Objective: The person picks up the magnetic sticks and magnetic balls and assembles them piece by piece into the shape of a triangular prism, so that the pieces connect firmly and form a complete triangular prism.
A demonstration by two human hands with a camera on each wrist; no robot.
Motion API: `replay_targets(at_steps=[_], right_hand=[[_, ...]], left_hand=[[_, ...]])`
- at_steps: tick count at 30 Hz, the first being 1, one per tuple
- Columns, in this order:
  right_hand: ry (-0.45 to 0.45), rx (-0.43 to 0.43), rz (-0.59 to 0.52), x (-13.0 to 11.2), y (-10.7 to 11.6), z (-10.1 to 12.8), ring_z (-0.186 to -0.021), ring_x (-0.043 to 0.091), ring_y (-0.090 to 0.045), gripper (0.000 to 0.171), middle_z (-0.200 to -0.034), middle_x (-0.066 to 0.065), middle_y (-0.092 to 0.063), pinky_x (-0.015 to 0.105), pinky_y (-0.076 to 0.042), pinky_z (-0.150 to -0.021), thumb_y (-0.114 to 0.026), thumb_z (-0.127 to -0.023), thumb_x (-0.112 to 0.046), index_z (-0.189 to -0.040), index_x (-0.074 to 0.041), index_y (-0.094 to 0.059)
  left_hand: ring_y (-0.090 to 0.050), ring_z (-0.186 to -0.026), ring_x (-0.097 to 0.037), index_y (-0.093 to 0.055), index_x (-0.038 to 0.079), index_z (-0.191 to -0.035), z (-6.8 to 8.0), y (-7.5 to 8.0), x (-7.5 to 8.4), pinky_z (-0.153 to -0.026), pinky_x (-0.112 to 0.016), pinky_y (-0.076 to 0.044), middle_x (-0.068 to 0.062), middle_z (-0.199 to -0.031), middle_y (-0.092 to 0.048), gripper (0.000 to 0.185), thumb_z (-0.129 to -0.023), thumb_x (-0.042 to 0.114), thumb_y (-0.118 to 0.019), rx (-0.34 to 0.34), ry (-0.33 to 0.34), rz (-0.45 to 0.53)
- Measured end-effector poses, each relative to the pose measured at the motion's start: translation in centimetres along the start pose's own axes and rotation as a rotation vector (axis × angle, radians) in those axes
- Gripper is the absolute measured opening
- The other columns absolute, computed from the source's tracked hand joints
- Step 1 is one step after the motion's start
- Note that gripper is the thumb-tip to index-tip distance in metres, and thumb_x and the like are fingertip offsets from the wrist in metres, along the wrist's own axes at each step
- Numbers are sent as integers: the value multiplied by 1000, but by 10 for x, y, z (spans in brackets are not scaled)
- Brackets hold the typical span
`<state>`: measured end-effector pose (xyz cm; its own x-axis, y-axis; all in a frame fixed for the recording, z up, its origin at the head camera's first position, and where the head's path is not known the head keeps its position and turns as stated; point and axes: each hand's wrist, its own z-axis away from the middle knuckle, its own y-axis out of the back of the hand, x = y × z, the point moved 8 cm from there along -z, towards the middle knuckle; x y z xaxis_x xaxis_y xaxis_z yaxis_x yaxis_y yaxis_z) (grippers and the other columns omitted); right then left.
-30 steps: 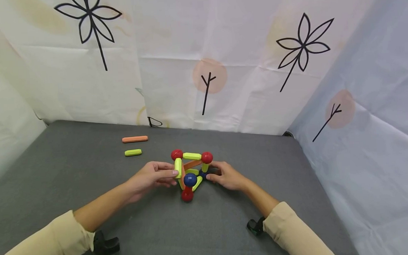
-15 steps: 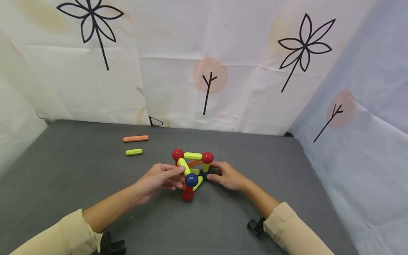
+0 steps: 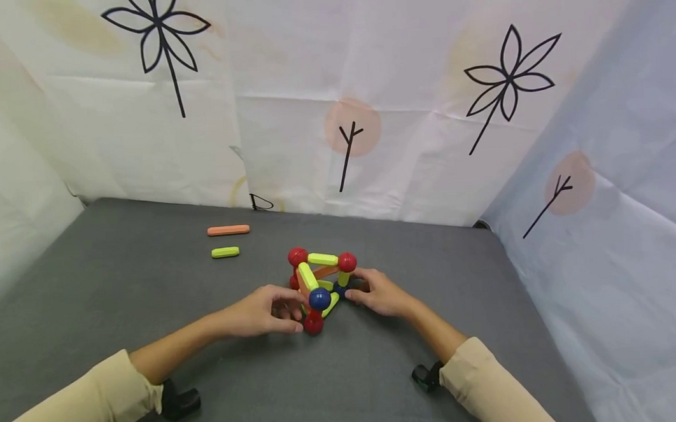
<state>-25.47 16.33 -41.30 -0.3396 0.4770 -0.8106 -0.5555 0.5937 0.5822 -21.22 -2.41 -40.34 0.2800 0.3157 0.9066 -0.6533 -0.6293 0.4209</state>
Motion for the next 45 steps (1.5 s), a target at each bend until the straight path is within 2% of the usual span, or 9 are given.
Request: replay_targets(at_steps=[4, 9, 13, 18, 21, 28, 35, 41, 45], right_hand=[[-5, 14, 71, -3, 2, 4, -81, 18, -64, 37, -119, 16, -63, 31, -54, -72, -65, -97, -14, -131, 1, -57], [-14, 32, 143, -7, 3, 10, -76, 15, -64, 39, -98, 5, -67, 30, -54, -69, -71, -93, -19, -126, -3, -60], [-11, 25, 159, -9, 2, 17, -68, 14, -60, 41, -84, 0, -65, 29, -51, -62, -74, -91, -22, -124, -2, -61], [9, 22, 149, -11, -2, 22, -64, 12, -56, 32, -75, -2, -63, 26, -48, -58, -79, -87, -23, -109, -5, -65], [26, 21, 119, -12, -5, 24, -65, 12, -58, 26, -76, -2, -64, 26, -49, -60, -80, -85, -21, -101, -6, -65], [102, -33, 28, -17, -15, 25, -72, 14, -59, 32, -94, 4, -68, 27, -51, -64, -72, -93, -13, -122, -3, -64], [120, -115, -64, -17, -17, 23, -86, 16, -60, 32, -114, 11, -69, 28, -51, -75, -65, -96, -7, -127, -1, -63], [101, -142, -95, -13, -17, 22, -83, 17, -57, 32, -108, 10, -69, 26, -47, -70, -65, -96, -7, -127, -1, -63], [95, -145, -97, -13, -18, 21, -79, 18, -54, 32, -101, 8, -67, 25, -45, -67, -65, -96, -8, -127, -2, -63]], left_hand=[[-62, -86, -14, -69, 11, -110, -1, 2, -1, -76, -27, -54, 1, -100, -68, 31, -84, 23, -82, 85, -7, -91], [-59, -79, -13, -63, 13, -94, -1, 2, -2, -70, -25, -53, 3, -92, -64, 33, -78, 27, -87, 181, 7, -171], [-58, -74, -12, -59, 10, -92, -1, 1, -4, -64, -24, -51, 0, -88, -63, 34, -77, 20, -87, 204, 22, -187], [-60, -74, -11, -61, 8, -99, -3, 6, -10, -65, -24, -53, 0, -91, -65, 30, -80, 11, -84, 203, 50, -156], [-65, -81, -12, -63, 7, -107, -6, 13, -15, -73, -26, -56, -2, -98, -68, 31, -82, 6, -81, 218, 50, -127], [-69, -97, -19, -64, 2, -114, -15, 31, -24, -84, -35, -57, -8, -107, -70, 35, -83, 2, -79, 257, 13, -104], [-68, -104, -22, -63, 2, -118, -20, 35, -31, -89, -37, -55, -9, -112, -69, 36, -85, 4, -77, 233, 37, -88], [-68, -104, -22, -61, 1, -124, -18, 38, -32, -90, -38, -55, -11, -116, -68, 38, -88, 2, -73, 208, 10, -78], [-67, -102, -24, -63, -1, -123, -14, 62, -29, -89, -42, -54, -14, -115, -69, 34, -90, -5, -68, 298, -35, -123]])
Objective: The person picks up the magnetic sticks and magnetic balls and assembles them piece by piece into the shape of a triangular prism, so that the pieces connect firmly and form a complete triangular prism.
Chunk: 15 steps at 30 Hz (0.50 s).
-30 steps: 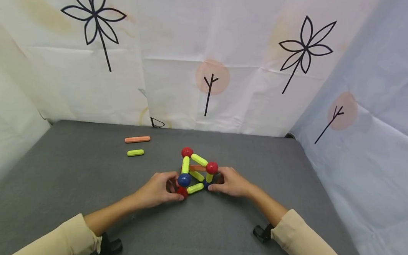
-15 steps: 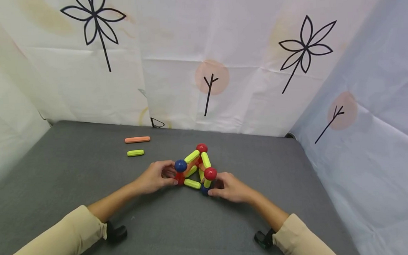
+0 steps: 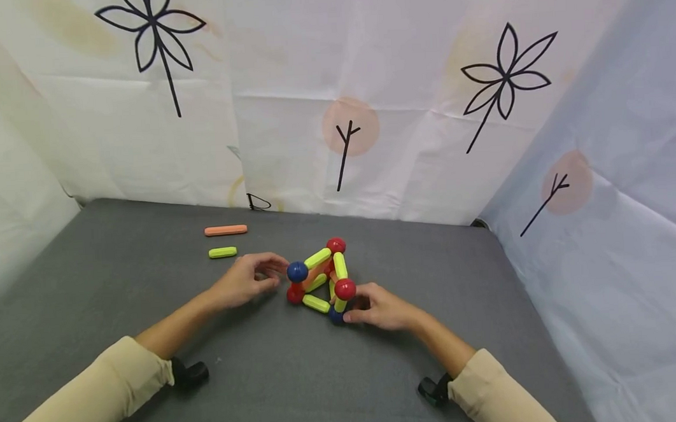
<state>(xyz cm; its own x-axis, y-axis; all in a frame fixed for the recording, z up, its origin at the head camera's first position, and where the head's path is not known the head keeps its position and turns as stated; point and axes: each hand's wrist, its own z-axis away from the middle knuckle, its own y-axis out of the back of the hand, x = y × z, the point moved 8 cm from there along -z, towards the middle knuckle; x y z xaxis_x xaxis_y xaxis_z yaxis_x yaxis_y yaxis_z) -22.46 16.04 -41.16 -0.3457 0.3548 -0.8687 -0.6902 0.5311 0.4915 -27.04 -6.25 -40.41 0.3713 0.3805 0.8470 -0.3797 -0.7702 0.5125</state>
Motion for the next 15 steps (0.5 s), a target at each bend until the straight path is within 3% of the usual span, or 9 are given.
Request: replay_targets(at_steps=[5, 8, 10, 13, 15], right_hand=[[-17, -2, -10, 0, 0, -1, -83, 18, -57, 33, -105, 8, -67, 27, -49, -71, -66, -96, -8, -128, -2, -63], [-24, 0, -17, -1, 0, -1, -86, 16, -58, 33, -111, 8, -67, 28, -50, -75, -65, -96, -8, -128, -1, -63], [-28, 0, -22, 0, 0, -1, -84, 16, -57, 33, -107, 8, -66, 27, -49, -73, -65, -96, -8, -128, -2, -63], [-20, 0, -26, 1, 0, -1, -81, 17, -55, 32, -101, 8, -65, 26, -46, -69, -65, -96, -6, -127, -1, -63], [-18, -2, -32, 2, 0, -2, -79, 17, -53, 31, -101, 8, -65, 26, -45, -67, -65, -96, -6, -126, -1, -63]], left_hand=[[-64, -106, -31, -65, -2, -119, -1, 56, -7, -87, -49, -52, -17, -116, -68, 29, -90, -7, -66, 252, -11, -126], [-60, -114, -36, -63, -2, -124, 2, 87, -22, -89, -53, -49, -19, -122, -66, 33, -92, -6, -65, 366, 52, -178], [-56, -119, -40, -60, -1, -130, 5, 103, -36, -86, -52, -48, -21, -129, -62, 37, -94, -4, -63, 391, 119, -204], [-59, -98, -38, -54, 0, -139, 7, 118, -55, -69, -44, -46, -24, -138, -54, 43, -96, 0, -61, 381, 213, -262], [-58, -96, -38, -49, -2, -143, 7, 124, -65, -65, -42, -43, -26, -141, -51, 46, -98, 2, -60, 355, 245, -293]])
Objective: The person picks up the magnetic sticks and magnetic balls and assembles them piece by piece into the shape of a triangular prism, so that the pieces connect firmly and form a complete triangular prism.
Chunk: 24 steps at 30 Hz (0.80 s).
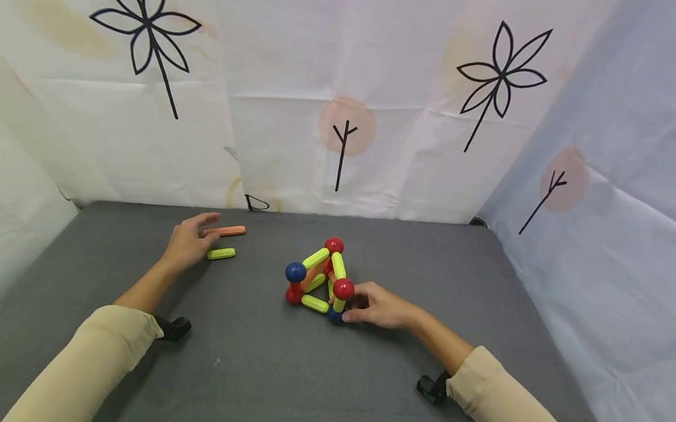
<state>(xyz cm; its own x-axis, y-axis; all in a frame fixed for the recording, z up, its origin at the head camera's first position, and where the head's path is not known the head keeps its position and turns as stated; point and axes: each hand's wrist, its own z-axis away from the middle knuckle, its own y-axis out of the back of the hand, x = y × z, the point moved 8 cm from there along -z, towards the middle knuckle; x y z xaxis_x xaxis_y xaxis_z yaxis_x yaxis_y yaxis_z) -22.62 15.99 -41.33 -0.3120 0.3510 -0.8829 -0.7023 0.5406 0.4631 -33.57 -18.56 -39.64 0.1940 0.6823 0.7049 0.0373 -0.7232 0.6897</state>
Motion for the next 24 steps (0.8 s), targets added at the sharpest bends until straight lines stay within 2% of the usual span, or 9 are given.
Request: replay_targets(at_steps=[3, 5, 8, 10, 12, 16, 21, 24], right_hand=[[1, -4, -4, 3, 0, 0, -80, 16, -53, 31, -107, 9, -67, 26, -44, -68, -65, -95, -6, -126, -1, -64], [-1, -5, -5, 4, 0, 0, -81, 16, -53, 31, -110, 10, -67, 26, -43, -68, -66, -95, -7, -126, -2, -64], [-2, -2, -2, 4, 1, 0, -80, 16, -53, 31, -104, 8, -66, 26, -43, -68, -66, -95, -7, -126, -2, -64], [-2, -4, -4, 4, 1, 1, -79, 17, -54, 31, -100, 8, -65, 26, -44, -68, -66, -95, -6, -126, -2, -63], [2, -10, -9, 4, 0, 0, -81, 17, -55, 32, -102, 9, -65, 26, -46, -70, -65, -96, -6, -127, -1, -62], [3, -17, -19, 3, -1, 0, -86, 17, -57, 33, -112, 11, -66, 28, -49, -74, -64, -96, -4, -129, -1, -61], [-5, -12, -12, 3, 0, 0, -86, 18, -58, 33, -112, 11, -66, 29, -50, -75, -64, -96, -6, -129, -1, -61], [-7, -13, -12, 3, 0, 0, -87, 18, -58, 33, -113, 11, -66, 29, -50, -76, -64, -96, -5, -129, -1, -61]], left_hand=[[-57, -94, -38, -44, -4, -146, -4, 0, -10, -67, -42, -43, -27, -141, -50, 50, -98, 3, -59, -34, 24, -36], [-55, -108, -41, -41, -5, -147, -6, -2, -13, -75, -47, -42, -28, -141, -50, 52, -99, 4, -59, -55, 39, -52], [-54, -112, -42, -40, -4, -148, -8, -5, -15, -82, -52, -44, -28, -141, -49, 53, -99, 4, -58, -73, 58, -67], [-50, -120, -44, -41, -4, -147, -9, -7, -15, -90, -56, -42, -27, -141, -49, 52, -99, 4, -58, -77, 61, -75], [-49, -122, -45, -43, -4, -146, -10, -8, -15, -93, -58, -41, -28, -139, -51, 50, -99, 4, -57, -77, 61, -79], [-54, -115, -44, -50, -4, -140, -11, -8, -16, -89, -57, -43, -28, -130, -58, 43, -98, 1, -57, -60, 62, -84], [-58, -110, -43, -56, -2, -133, -8, -4, -14, -88, -57, -45, -28, -123, -62, 37, -97, -2, -56, -38, 39, -99], [-60, -109, -44, -54, -1, -136, -5, -1, -10, -87, -57, -47, -29, -122, -62, 39, -97, -1, -57, -24, 18, -67]])
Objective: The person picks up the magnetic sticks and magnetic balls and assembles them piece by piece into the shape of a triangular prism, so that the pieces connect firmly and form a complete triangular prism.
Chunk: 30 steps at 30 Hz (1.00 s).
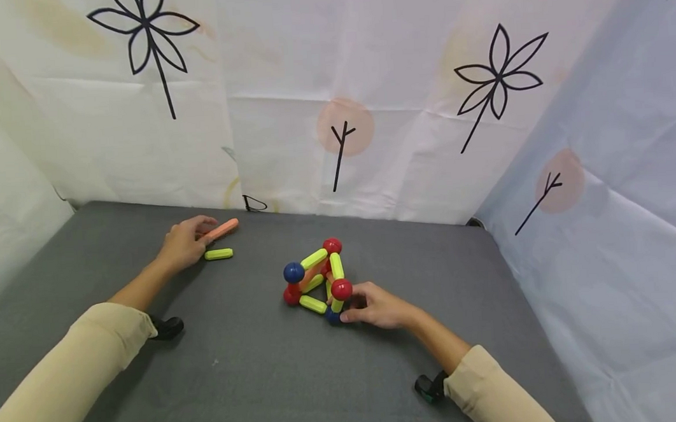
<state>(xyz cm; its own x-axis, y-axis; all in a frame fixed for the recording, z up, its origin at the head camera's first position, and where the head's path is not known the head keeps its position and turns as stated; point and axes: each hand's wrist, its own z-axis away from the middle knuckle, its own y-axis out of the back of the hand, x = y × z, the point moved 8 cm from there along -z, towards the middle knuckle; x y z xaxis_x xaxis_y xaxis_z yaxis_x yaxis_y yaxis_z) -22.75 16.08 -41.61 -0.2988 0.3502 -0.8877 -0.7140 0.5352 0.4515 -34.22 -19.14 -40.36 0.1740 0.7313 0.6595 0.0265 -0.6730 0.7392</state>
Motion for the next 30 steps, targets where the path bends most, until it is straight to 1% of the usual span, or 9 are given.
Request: replay_targets(at_steps=[2, 5, 7, 10, 13, 17, 19, 23, 30], right_hand=[[0, -1, 2, 1, 0, 0, -87, 18, -58, 33, -112, 10, -65, 29, -49, -75, -64, -96, -5, -129, -1, -61], [3, 1, 10, 1, 0, -1, -85, 17, -56, 32, -106, 8, -65, 27, -47, -73, -64, -96, -6, -128, -2, -62], [7, 1, 16, 0, 0, -1, -82, 17, -55, 32, -101, 8, -64, 27, -46, -71, -65, -96, -6, -127, -2, -63], [5, 1, 8, 0, 1, 0, -84, 18, -56, 32, -106, 8, -65, 27, -48, -73, -65, -96, -7, -128, -2, -62], [2, -1, -2, -1, 1, 0, -91, 18, -58, 33, -115, 10, -66, 29, -50, -77, -64, -96, -6, -129, 0, -61], [-1, -4, -9, -1, 0, 0, -97, 19, -59, 34, -121, 12, -66, 31, -51, -82, -64, -96, -6, -129, 0, -61], [-4, -4, -10, -1, 0, 0, -99, 19, -59, 34, -122, 12, -65, 31, -51, -84, -64, -96, -6, -130, 0, -61], [-17, -1, -12, 0, 0, 0, -101, 20, -59, 34, -123, 11, -65, 32, -51, -85, -64, -96, -7, -130, -1, -61], [-27, 6, -11, 0, 0, 0, -100, 19, -60, 34, -122, 11, -66, 32, -51, -86, -65, -96, -7, -129, -1, -61]], left_hand=[[-62, -108, -44, -53, -1, -137, 5, 4, 4, -84, -55, -50, -30, -121, -62, 41, -97, -1, -58, 13, -11, 44], [-62, -110, -46, -49, -1, -141, 16, 6, 17, -83, -53, -53, -30, -125, -60, 46, -97, -1, -59, -10, -21, 132], [-62, -111, -46, -45, -4, -143, 26, 3, 27, -85, -52, -53, -30, -128, -57, 48, -97, -1, -59, -56, -29, 206], [-62, -112, -43, -46, -7, -141, 40, -4, 43, -90, -49, -52, -28, -128, -56, 48, -97, 3, -61, -131, -33, 316], [-64, -112, -35, -55, -8, -132, 52, -15, 55, -91, -41, -52, -23, -121, -63, 42, -95, 9, -67, -192, -52, 441], [-67, -107, -23, -64, -6, -121, 66, -37, 69, -88, -30, -53, -14, -110, -72, 35, -92, 13, -72, -274, -96, 556], [-68, -102, -20, -66, -5, -119, 73, -48, 76, -86, -28, -54, -12, -107, -73, 34, -90, 13, -74, -308, -108, 588], [-69, -97, -19, -68, -3, -118, 85, -71, 90, -84, -29, -55, -10, -107, -73, 35, -89, 15, -76, -351, -85, 634], [-70, -94, -20, -70, -2, -117, 103, -105, 118, -82, -30, -57, -10, -104, -74, 34, -90, 18, -76, -411, -101, 637]])
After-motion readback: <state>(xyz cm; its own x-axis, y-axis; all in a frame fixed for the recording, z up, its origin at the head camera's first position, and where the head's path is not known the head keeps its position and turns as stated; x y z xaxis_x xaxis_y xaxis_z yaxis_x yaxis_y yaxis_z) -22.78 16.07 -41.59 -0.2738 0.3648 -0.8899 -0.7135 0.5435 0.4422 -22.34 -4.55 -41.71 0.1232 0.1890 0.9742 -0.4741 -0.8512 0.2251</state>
